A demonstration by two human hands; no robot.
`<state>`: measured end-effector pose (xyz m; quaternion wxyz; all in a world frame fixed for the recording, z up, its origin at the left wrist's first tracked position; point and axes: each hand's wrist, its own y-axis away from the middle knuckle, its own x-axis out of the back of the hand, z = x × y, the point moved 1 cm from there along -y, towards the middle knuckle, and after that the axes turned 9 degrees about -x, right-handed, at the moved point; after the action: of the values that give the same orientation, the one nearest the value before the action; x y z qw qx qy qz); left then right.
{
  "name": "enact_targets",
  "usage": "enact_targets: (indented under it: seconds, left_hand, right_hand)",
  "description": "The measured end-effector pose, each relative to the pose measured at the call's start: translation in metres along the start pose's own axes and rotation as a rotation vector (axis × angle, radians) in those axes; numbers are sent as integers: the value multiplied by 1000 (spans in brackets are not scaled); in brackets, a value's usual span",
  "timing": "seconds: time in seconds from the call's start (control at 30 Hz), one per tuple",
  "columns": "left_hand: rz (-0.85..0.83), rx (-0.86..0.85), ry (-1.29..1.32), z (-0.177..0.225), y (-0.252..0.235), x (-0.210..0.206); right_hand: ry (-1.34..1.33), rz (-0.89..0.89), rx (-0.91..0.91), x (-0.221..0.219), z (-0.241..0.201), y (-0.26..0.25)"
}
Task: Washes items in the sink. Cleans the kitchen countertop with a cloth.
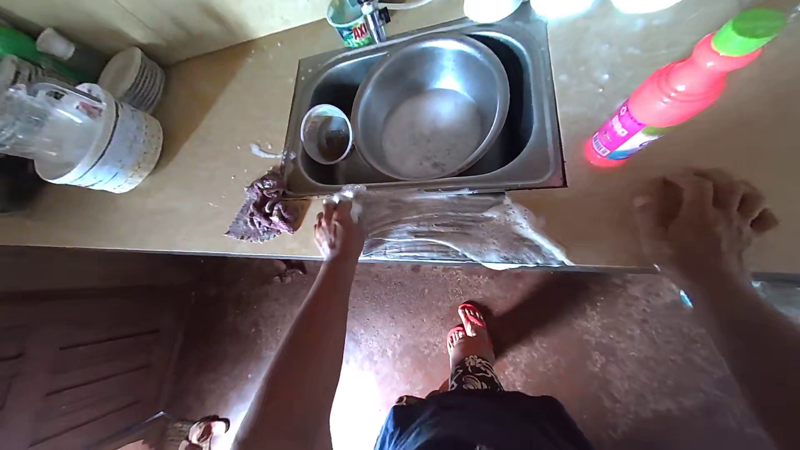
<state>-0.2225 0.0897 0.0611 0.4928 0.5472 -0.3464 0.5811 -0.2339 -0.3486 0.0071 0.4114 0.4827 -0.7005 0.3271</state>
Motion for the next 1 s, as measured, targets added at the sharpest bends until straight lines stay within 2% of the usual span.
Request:
enact_targets:
  seconds: [0.07,0.2,0.4,0.57,0.77,0.9,1.0]
  left_hand:
    - [-4,30,20,3,-8,3]
    - [16,23,-33,-9,29,-6]
    - [15,34,17,7,-4,3]
    - [14,-24,-69,-9,29,-7]
    - [-31,-1,-42,8,-10,3]
    - [-102,5,-120,4,19,-1]
    - [-128,13,-105,6,10,2]
  right_hand:
    - [14,36,0,-4,7,-2]
    - [-5,-5,-30,-1,-1,-3]
    - [-1,1,-7,-2,4,-3]
    - [-11,33,-40,-8,7,-5]
    - [-1,5,-27,-4,4,-3]
    - [-12,18,-23,-2,1,-5]
    - [-1,18,-30,-2,1,-5]
